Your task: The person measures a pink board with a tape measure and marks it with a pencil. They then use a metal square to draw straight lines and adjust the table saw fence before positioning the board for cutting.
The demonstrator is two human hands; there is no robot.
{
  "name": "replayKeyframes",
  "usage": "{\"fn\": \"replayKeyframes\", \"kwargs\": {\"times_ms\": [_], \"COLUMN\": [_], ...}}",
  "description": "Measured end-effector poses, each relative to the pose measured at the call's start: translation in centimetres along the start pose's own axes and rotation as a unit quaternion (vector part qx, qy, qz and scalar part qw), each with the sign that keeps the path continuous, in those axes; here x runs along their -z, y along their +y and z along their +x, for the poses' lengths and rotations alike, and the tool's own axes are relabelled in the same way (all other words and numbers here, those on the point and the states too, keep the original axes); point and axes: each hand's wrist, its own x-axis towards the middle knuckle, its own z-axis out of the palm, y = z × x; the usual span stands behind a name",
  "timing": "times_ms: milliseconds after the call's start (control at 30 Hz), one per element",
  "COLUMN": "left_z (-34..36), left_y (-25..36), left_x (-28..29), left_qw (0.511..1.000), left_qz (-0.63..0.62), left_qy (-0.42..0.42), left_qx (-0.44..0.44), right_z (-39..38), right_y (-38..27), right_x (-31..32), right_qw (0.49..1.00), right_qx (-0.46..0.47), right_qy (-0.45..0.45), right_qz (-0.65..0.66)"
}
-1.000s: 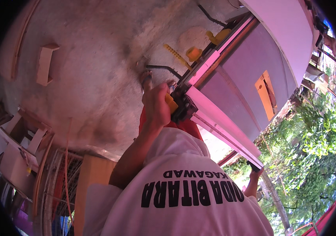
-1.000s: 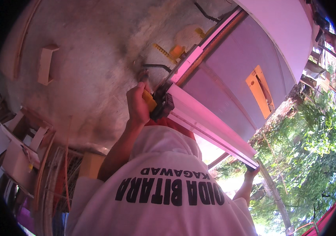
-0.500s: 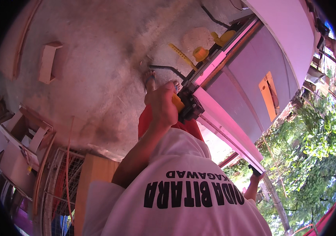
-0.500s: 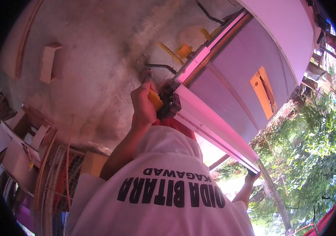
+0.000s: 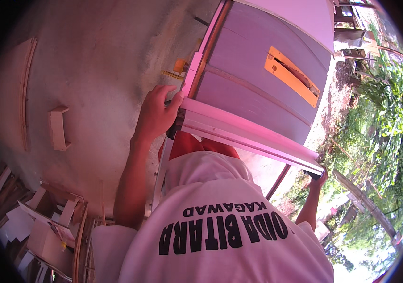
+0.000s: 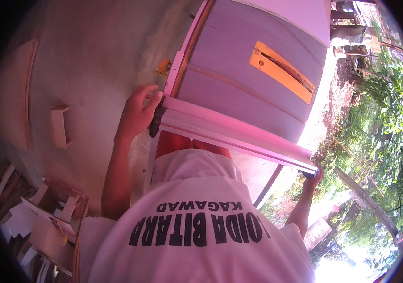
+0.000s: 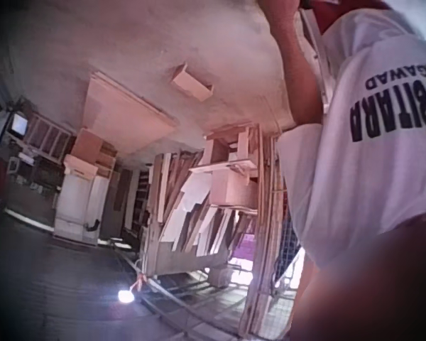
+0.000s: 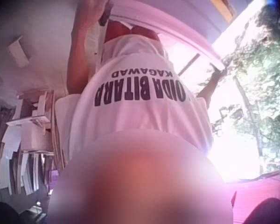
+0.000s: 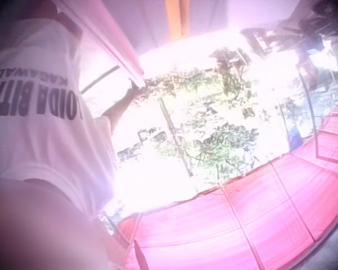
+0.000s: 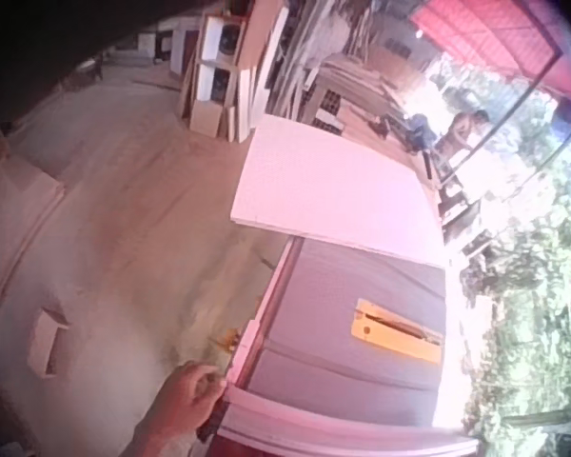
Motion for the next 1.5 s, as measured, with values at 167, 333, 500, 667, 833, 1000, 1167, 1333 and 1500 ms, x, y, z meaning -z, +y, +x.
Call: {"fn": "replayKeyframes", "kwargs": {"times_ms": [167, 333, 500, 667, 833, 1000, 1167, 1333, 1500], "left_z": [2.9, 2.8, 1.5, -4.9, -8.6, -10.8, -13.4, -15.0, -13.6], "left_y": [4.6, 2.2, 2.9, 8.8, 10.3, 6.8, 5.1, 4.6, 4.7], "left_x": [1.3, -2.0, -2.4, -2.3, -0.4, -0.8, -1.6, -1.7, -1.6], "left_qw": [0.963, 0.980, 0.997, 0.971, 0.888, 0.894, 0.875, 0.861, 0.866], "left_qz": [0.063, 0.112, -0.005, 0.191, 0.375, 0.315, 0.317, 0.338, 0.306], "left_qy": [-0.205, -0.082, 0.007, -0.047, -0.144, -0.055, 0.049, 0.086, 0.092], "left_qx": [0.164, 0.144, 0.075, -0.138, -0.226, -0.315, -0.362, -0.370, -0.385], "right_z": [2.3, 3.3, 1.7, 1.8, 1.3, 0.7, -1.6, -3.8, -4.7], "right_y": [-6.6, -11.1, -11.1, -11.1, -9.3, -8.2, -5.1, 1.5, 2.1], "right_x": [-0.5, 0.4, -1.9, -3.1, -4.3, -4.8, -6.7, -10.4, -10.2], "right_qw": [0.847, 0.796, 0.785, 0.740, 0.711, 0.744, 0.789, 0.754, 0.853], "right_qx": [-0.284, -0.354, -0.427, -0.492, -0.518, -0.430, -0.284, -0.327, -0.191], "right_qy": [-0.051, -0.046, -0.046, -0.007, -0.001, -0.004, -0.017, -0.060, -0.054], "right_qz": [0.446, 0.489, 0.446, 0.458, 0.475, 0.512, 0.544, 0.567, 0.482]}}
